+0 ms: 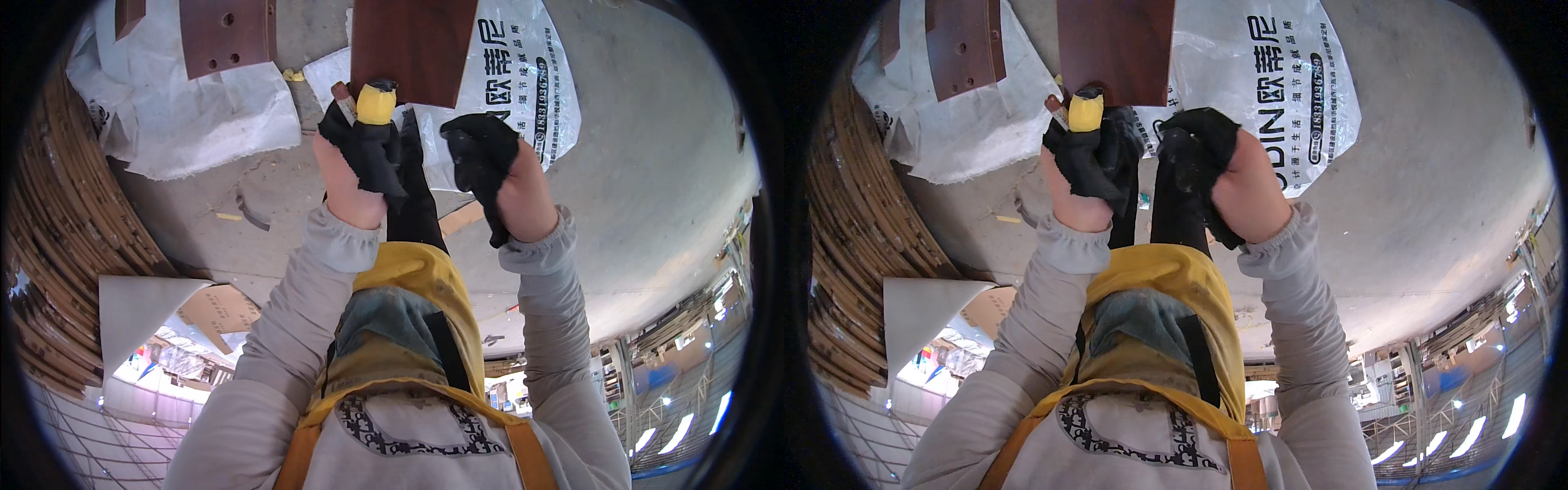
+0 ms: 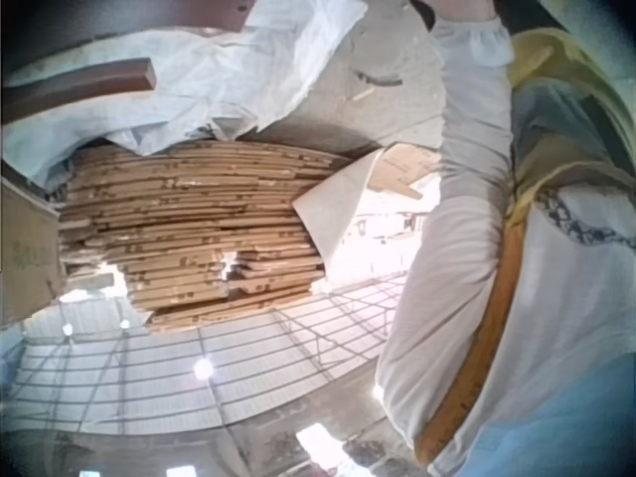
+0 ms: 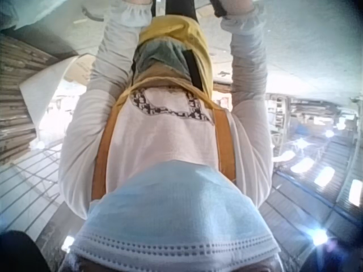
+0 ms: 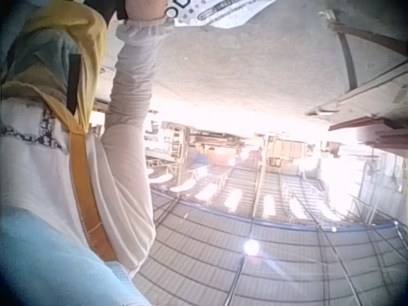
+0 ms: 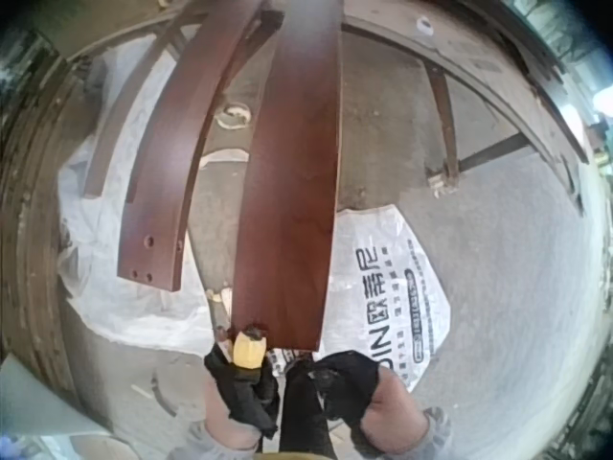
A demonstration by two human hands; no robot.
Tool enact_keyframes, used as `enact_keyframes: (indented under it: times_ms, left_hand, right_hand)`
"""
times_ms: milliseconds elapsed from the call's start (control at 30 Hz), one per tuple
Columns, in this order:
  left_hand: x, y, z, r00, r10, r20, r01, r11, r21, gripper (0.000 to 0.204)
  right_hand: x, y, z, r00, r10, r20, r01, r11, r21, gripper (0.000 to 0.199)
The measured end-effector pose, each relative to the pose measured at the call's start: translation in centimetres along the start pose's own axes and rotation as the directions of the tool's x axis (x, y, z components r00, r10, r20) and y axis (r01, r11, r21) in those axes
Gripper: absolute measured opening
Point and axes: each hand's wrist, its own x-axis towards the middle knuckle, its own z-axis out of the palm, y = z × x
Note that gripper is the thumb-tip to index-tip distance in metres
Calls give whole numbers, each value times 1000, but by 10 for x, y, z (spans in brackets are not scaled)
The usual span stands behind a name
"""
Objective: The person applies glue to the edges of wooden furniture parts and then rubs the edges with a yellow sponge. The person handles several wooden pieces, a glue bottle, and a sponge in a workshop setting.
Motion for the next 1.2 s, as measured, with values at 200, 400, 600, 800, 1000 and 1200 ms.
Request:
enact_keyframes:
  times_ms: [200,400,600,800,1000,1200]
  left_hand:
    - [-5,7,7,991,-109,-76,99,988,-121,17]
    - [-6,6,2,999,-36,-4,36,996,-87,20]
    - [-3,7,6,996,-78,-52,71,989,-131,21]
    - [-1,4,3,995,-98,-30,92,982,-163,20]
    - [-3,4,4,997,-72,-28,67,986,-151,20]
    - [-3,4,5,997,-72,-39,64,983,-173,22]
  right_hand:
    - [7,-7,1,966,-194,-172,160,968,-193,24]
    - [14,9,-9,932,-336,-134,204,795,-572,28]
    - [18,16,-3,896,-381,-226,239,845,-478,30]
    - [17,0,13,916,-278,-288,187,934,-305,31]
    - [15,4,18,911,-274,-310,194,945,-264,31]
    - [7,30,4,866,-397,-303,120,754,-645,8]
